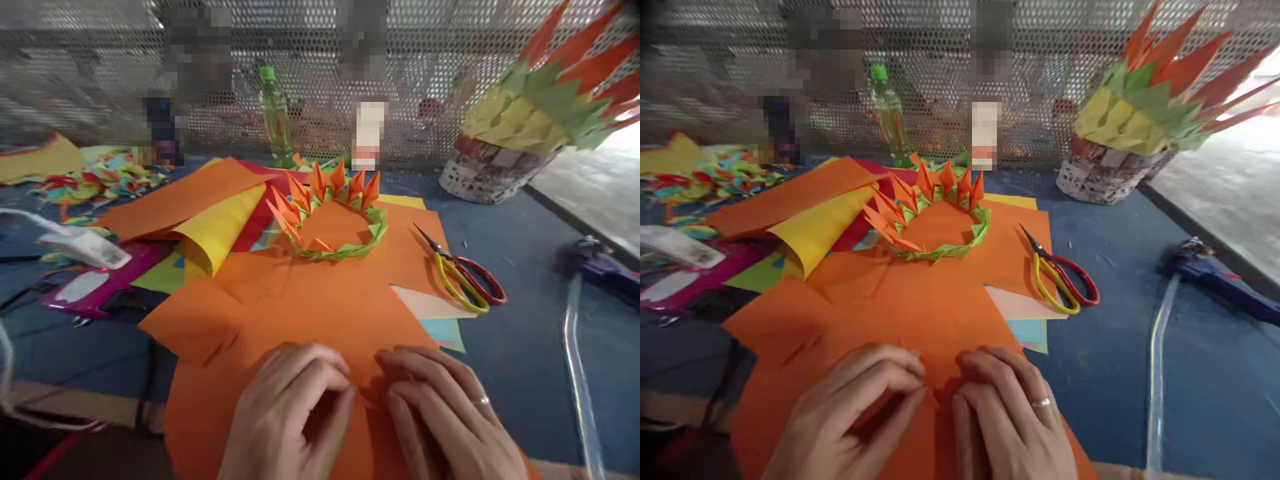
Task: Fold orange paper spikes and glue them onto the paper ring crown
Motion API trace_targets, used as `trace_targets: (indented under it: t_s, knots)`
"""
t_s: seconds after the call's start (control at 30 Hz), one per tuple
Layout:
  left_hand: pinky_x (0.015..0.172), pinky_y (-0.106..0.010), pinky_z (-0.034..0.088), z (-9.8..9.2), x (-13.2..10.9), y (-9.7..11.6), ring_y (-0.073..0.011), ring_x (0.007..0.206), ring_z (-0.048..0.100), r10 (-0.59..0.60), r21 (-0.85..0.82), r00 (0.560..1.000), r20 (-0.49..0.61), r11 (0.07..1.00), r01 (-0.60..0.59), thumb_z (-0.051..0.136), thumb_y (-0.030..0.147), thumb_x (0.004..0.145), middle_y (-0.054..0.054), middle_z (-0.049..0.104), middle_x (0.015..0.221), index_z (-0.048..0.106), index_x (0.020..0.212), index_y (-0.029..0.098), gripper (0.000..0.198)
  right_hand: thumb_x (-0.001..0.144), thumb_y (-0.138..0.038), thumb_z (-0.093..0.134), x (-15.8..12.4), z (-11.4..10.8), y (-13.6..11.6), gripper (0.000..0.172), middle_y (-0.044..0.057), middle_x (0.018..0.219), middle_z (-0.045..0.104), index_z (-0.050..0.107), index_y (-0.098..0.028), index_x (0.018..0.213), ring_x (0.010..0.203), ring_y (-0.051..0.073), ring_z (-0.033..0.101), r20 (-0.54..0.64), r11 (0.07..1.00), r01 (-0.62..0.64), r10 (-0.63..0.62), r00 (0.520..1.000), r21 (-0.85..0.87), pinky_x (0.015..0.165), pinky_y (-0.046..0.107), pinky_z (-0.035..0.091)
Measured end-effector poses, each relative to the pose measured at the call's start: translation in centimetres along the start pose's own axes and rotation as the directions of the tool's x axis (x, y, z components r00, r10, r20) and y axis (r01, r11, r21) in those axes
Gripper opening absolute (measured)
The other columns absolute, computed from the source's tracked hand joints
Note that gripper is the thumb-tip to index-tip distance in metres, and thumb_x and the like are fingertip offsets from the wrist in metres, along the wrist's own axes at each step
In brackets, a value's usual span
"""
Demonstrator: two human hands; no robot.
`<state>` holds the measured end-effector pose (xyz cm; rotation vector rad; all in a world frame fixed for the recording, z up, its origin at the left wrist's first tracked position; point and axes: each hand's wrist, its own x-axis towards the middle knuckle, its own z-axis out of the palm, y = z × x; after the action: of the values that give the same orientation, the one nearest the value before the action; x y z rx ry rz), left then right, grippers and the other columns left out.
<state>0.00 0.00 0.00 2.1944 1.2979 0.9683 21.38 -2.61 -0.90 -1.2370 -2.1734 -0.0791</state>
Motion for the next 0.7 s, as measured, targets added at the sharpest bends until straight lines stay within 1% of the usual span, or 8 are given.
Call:
trace_targets:
  t_s: [0.13,0.33,0.57,0.7]
  knots:
    - [0.080,-0.025,0.049,-0.7,-0.2,0.2,-0.0127,0.086,0.065,0.022,0.009,1.000,-0.017,1.000,-0.022,0.062,0.011,0.096,0.003,0.068,0.095,0.058,0.090,0.023,0.014,0.090,-0.020,0.067,0.5,0.5,-0.1,0.013,0.001,0.117,0.071,0.065,-0.024,0.102,0.118,0.017,0.057,-0.017,0.999,-0.026,0.025,1.000,-0.048,0.101,0.025,0.043]
    - [0.079,-0.025,0.050,-0.8,-0.1,0.4,-0.0133,0.085,0.066,0.013,0.003,1.000,-0.019,1.000,-0.013,0.061,0.011,0.096,0.002,0.069,0.094,0.060,0.090,0.023,0.014,0.087,-0.031,0.072,0.8,0.7,-0.7,0.015,0.001,0.115,0.070,0.064,-0.026,0.099,0.114,0.018,0.059,-0.026,0.993,-0.081,0.079,0.997,-0.084,0.095,0.028,0.044]
    - [0.078,-0.026,0.050,-0.5,-0.2,0.4,-0.0130,0.084,0.064,0.010,0.002,0.999,-0.037,1.000,-0.010,0.058,0.009,0.096,0.002,0.067,0.092,0.058,0.089,0.023,0.016,0.089,-0.031,0.067,1.0,0.6,-1.0,0.010,0.000,0.113,0.070,0.060,-0.028,0.096,0.110,0.017,0.061,-0.016,0.987,-0.111,0.110,0.994,-0.115,0.086,0.027,0.045]
    - [0.077,-0.027,0.050,-0.4,-0.4,0.4,-0.0133,0.084,0.063,-0.010,0.005,0.999,-0.030,1.000,0.010,0.057,0.008,0.096,0.002,0.066,0.092,0.057,0.089,0.023,0.016,0.088,-0.031,0.063,1.2,0.6,-1.0,0.011,0.000,0.112,0.071,0.058,-0.028,0.097,0.105,0.017,0.065,-0.010,0.982,-0.128,0.128,0.992,-0.139,0.079,0.028,0.047]
